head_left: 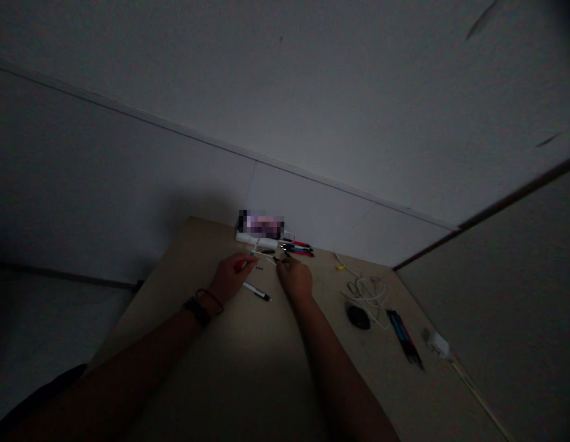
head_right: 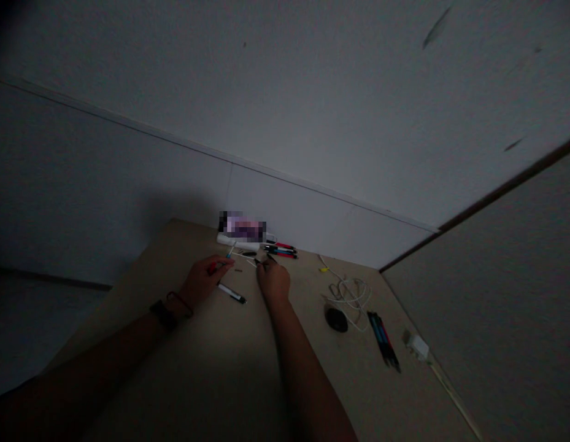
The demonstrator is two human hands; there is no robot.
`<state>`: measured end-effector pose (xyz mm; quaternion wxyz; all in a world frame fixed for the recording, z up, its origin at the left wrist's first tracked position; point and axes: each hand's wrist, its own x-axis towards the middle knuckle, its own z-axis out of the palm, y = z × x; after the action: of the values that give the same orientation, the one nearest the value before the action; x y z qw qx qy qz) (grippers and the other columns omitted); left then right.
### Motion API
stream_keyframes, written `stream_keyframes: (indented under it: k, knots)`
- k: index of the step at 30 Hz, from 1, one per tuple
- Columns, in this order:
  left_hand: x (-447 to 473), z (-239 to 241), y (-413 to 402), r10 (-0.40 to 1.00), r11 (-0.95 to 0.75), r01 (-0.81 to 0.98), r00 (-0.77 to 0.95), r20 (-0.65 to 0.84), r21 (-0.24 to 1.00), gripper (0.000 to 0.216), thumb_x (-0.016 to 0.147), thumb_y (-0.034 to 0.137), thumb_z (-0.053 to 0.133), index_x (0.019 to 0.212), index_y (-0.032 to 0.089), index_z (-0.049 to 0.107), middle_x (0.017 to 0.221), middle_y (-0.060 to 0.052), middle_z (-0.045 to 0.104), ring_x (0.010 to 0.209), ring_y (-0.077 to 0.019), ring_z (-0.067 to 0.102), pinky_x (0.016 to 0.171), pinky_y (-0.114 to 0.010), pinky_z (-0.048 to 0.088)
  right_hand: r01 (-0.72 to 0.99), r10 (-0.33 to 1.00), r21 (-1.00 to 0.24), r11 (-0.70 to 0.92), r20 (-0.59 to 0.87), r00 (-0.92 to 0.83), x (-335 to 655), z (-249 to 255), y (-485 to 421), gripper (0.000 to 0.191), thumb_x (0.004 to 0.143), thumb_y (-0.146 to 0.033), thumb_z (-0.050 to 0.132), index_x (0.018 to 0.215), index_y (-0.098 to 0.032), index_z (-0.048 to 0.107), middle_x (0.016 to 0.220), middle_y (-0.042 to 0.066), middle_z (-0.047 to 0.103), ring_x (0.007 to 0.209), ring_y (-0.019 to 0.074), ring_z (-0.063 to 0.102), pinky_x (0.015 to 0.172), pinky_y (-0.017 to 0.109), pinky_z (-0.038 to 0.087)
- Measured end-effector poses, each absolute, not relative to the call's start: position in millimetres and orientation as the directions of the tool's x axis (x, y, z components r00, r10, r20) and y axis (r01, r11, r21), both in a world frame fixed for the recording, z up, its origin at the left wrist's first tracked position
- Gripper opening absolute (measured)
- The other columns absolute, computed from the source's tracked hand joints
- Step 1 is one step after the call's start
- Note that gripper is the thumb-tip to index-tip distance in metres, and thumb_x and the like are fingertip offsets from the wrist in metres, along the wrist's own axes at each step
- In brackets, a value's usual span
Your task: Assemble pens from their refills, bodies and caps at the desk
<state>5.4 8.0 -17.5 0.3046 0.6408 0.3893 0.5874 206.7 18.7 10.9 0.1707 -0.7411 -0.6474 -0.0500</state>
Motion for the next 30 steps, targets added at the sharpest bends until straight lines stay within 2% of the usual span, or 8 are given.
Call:
stream_keyframes:
  k: [5,9,15,18,21,26,30]
  knots:
    - [6,-17,7,0.859,-0.509,0.136,0.022,0.511,0.850,0.020,0.089,0.033,0.063,0.092,0.020,0.078,0.096,-0.005,0.079,0.092,-0.0205,0.073,0.089,-0.032,0.056,0.973,0.931,-0.211,-0.091,0.329,0.158,208,10,18,0.029,0.096,-0.038,0.055,0.106,-0.022,0.077,0.092,0.011,0.078,0.086,0.0257,0.072,0.069,0.029,0.044]
    - [6,-16,7,0.863,-0.502,0.148,0.028,0.504,0.852,0.020,0.089,0.033,0.063,0.091,0.021,0.078,0.095,-0.005,0.079,0.091,-0.0205,0.073,0.088,-0.032,0.056,0.964,0.904,-0.267,-0.017,0.408,0.129,205,10,17,0.030,0.096,-0.039,0.055,0.105,-0.020,0.076,0.084,0.010,0.077,0.078,0.0238,0.070,0.068,0.029,0.043]
    - [5,-18,8,0.851,-0.521,0.152,0.019,0.524,0.840,0.020,0.088,0.031,0.063,0.096,0.021,0.078,0.100,-0.005,0.079,0.095,-0.0203,0.072,0.092,-0.033,0.055,0.855,0.852,-0.361,0.372,0.498,-0.160,190,5,12,0.025,0.093,-0.036,0.060,0.100,-0.018,0.076,0.086,0.007,0.075,0.076,0.0201,0.067,0.075,0.028,0.047]
    - [5,-20,10,0.845,-0.530,0.159,0.011,0.535,0.833,0.019,0.088,0.029,0.063,0.097,0.021,0.077,0.101,-0.005,0.078,0.096,-0.0199,0.071,0.091,-0.033,0.055,0.787,0.821,-0.387,0.480,0.515,-0.247,185,3,9,0.024,0.093,-0.037,0.061,0.098,-0.019,0.076,0.088,0.007,0.075,0.078,0.0203,0.066,0.079,0.029,0.048]
    - [4,-21,10,0.833,-0.546,0.167,0.003,0.553,0.821,0.017,0.088,0.028,0.064,0.097,0.022,0.077,0.100,-0.004,0.078,0.095,-0.0197,0.071,0.091,-0.033,0.055,0.760,0.819,-0.425,0.492,0.522,-0.239,184,4,8,0.025,0.093,-0.039,0.060,0.097,-0.020,0.076,0.086,0.007,0.074,0.075,0.0198,0.064,0.077,0.030,0.048]
    - [4,-20,10,0.826,-0.546,0.187,-0.042,0.562,0.816,0.017,0.087,0.027,0.065,0.098,0.023,0.078,0.096,-0.003,0.076,0.091,-0.0189,0.070,0.089,-0.033,0.056,0.722,0.835,-0.517,0.459,0.528,-0.152,184,8,5,0.030,0.093,-0.043,0.057,0.094,-0.019,0.076,0.073,0.003,0.069,0.061,0.0165,0.056,0.066,0.027,0.045]
    - [4,-21,10,0.833,-0.537,0.201,-0.025,0.553,0.819,0.020,0.086,0.029,0.068,0.101,0.022,0.078,0.099,-0.004,0.076,0.091,-0.0184,0.069,0.089,-0.033,0.056,0.671,0.839,-0.583,0.459,0.532,-0.113,183,9,4,0.033,0.094,-0.044,0.055,0.091,-0.019,0.075,0.070,0.002,0.067,0.059,0.0154,0.054,0.060,0.026,0.041]
